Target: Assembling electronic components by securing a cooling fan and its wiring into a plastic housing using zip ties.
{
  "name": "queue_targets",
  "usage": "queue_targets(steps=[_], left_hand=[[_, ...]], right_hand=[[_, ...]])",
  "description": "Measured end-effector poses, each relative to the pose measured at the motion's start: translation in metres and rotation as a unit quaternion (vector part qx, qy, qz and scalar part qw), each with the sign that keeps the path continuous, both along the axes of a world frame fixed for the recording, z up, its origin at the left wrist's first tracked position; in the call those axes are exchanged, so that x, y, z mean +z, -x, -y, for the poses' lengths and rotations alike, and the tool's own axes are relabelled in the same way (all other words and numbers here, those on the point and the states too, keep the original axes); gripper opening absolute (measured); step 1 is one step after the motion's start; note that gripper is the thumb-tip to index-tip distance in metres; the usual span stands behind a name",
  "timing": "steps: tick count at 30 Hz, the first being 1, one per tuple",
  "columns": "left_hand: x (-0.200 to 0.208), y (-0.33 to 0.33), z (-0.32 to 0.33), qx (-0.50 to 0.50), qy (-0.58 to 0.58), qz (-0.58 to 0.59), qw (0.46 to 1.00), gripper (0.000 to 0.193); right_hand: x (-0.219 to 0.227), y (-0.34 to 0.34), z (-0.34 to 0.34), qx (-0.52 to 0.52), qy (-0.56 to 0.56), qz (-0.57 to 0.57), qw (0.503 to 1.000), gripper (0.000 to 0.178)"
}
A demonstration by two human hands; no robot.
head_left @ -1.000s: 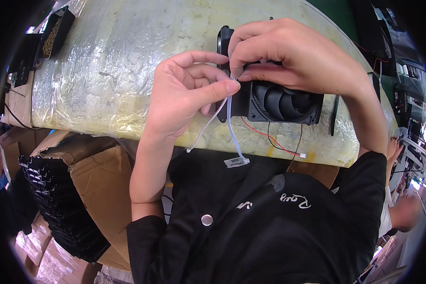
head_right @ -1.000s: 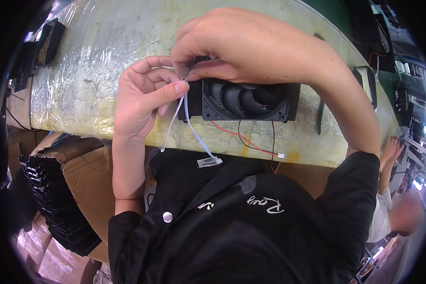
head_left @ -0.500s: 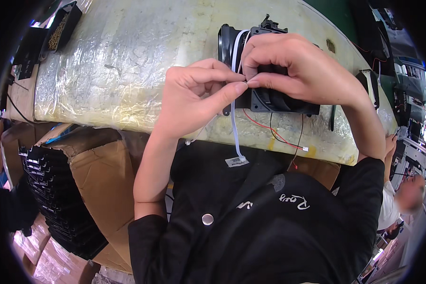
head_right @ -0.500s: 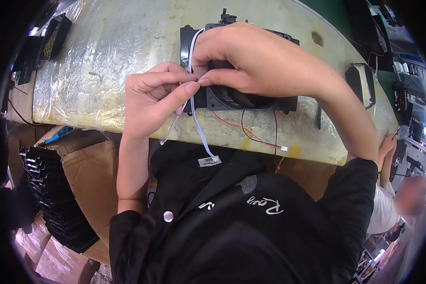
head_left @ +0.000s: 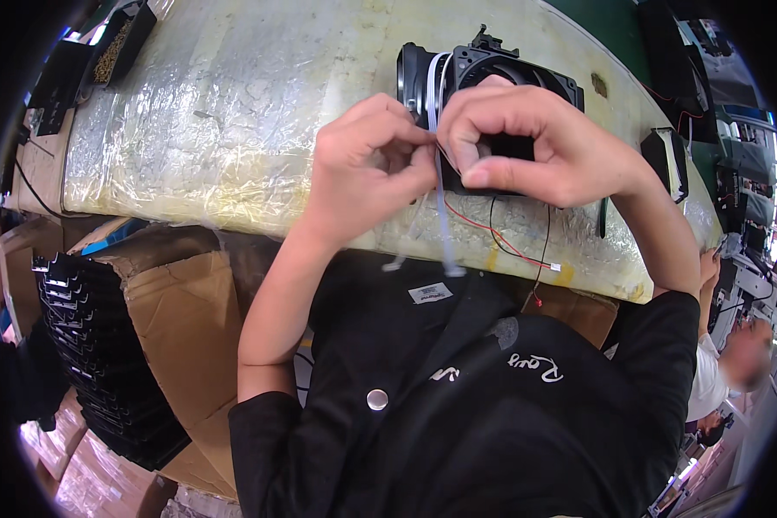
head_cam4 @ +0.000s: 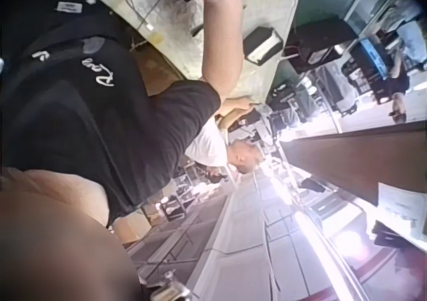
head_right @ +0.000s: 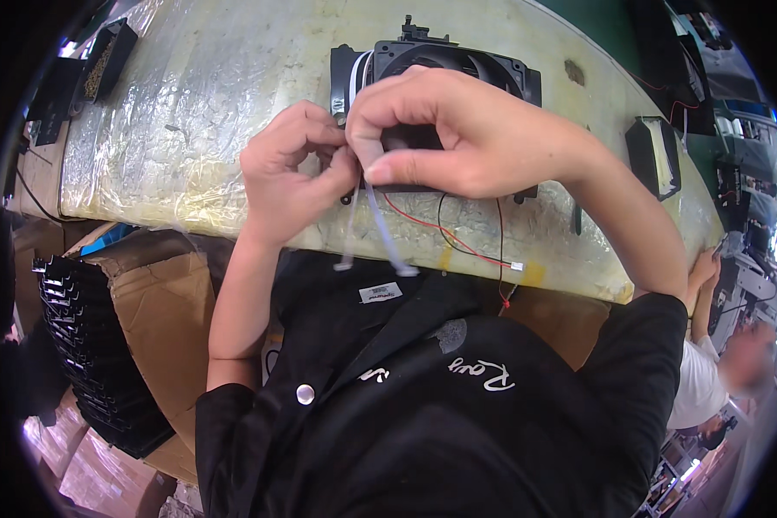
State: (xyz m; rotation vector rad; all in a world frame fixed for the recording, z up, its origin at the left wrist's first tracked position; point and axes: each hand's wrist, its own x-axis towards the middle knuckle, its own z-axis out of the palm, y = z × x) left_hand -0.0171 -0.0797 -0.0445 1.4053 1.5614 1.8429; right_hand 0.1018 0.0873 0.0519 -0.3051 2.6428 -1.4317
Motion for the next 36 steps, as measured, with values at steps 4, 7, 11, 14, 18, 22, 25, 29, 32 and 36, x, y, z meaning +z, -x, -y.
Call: queue_targets(steps=[4, 7, 11, 14, 18, 22, 25, 29, 32, 36], left_hand=[[-0.008, 0.002, -0.003, -0.019, -0.028, 0.064, 0.997, 0.013], [-0.006, -0.002, -0.006, -0.013, -0.021, 0.068, 0.997, 0.016], [-0.006, 0.001, -0.007, 0.009, 0.003, -0.017, 1.000, 0.025], [-0.007, 0.000, 0.000, 0.016, 0.017, 0.013, 1.000, 0.024], [-0.004, -0.003, 0.001, 0.005, 0.023, 0.000, 1.000, 0.022], [-0.009, -0.004, -0.003, 0.061, -0.020, -0.099, 0.993, 0.025], [-0.008, -0.007, -0.002, 0.097, -0.063, -0.113, 0.987, 0.024], [-0.012, -0.006, -0.005, 0.115, -0.063, -0.108, 0.985, 0.020], [-0.011, -0.003, 0.000, 0.112, -0.068, -0.095, 0.987, 0.019], [-0.009, -0.003, 0.000, 0.098, -0.077, -0.109, 0.986, 0.016]], right_hand=[[-0.001, -0.001, -0.006, 0.015, 0.026, 0.015, 0.999, 0.016], [-0.006, -0.006, -0.004, 0.005, 0.026, -0.031, 0.999, 0.016], [-0.005, -0.022, -0.003, -0.117, -0.024, -0.120, 0.986, 0.013], [0.006, -0.072, -0.014, -0.329, -0.165, -0.242, 0.898, 0.016], [-0.058, -0.177, -0.038, -0.597, -0.291, -0.119, 0.738, 0.043], [-0.104, -0.228, -0.020, -0.622, -0.406, 0.053, 0.667, 0.059], [-0.107, -0.217, -0.003, -0.632, -0.396, 0.043, 0.664, 0.049], [-0.112, -0.214, 0.003, -0.645, -0.417, 0.018, 0.640, 0.040], [-0.116, -0.216, 0.001, -0.641, -0.421, -0.052, 0.640, 0.038], [-0.075, -0.191, 0.021, -0.729, 0.031, -0.089, 0.678, 0.040]])
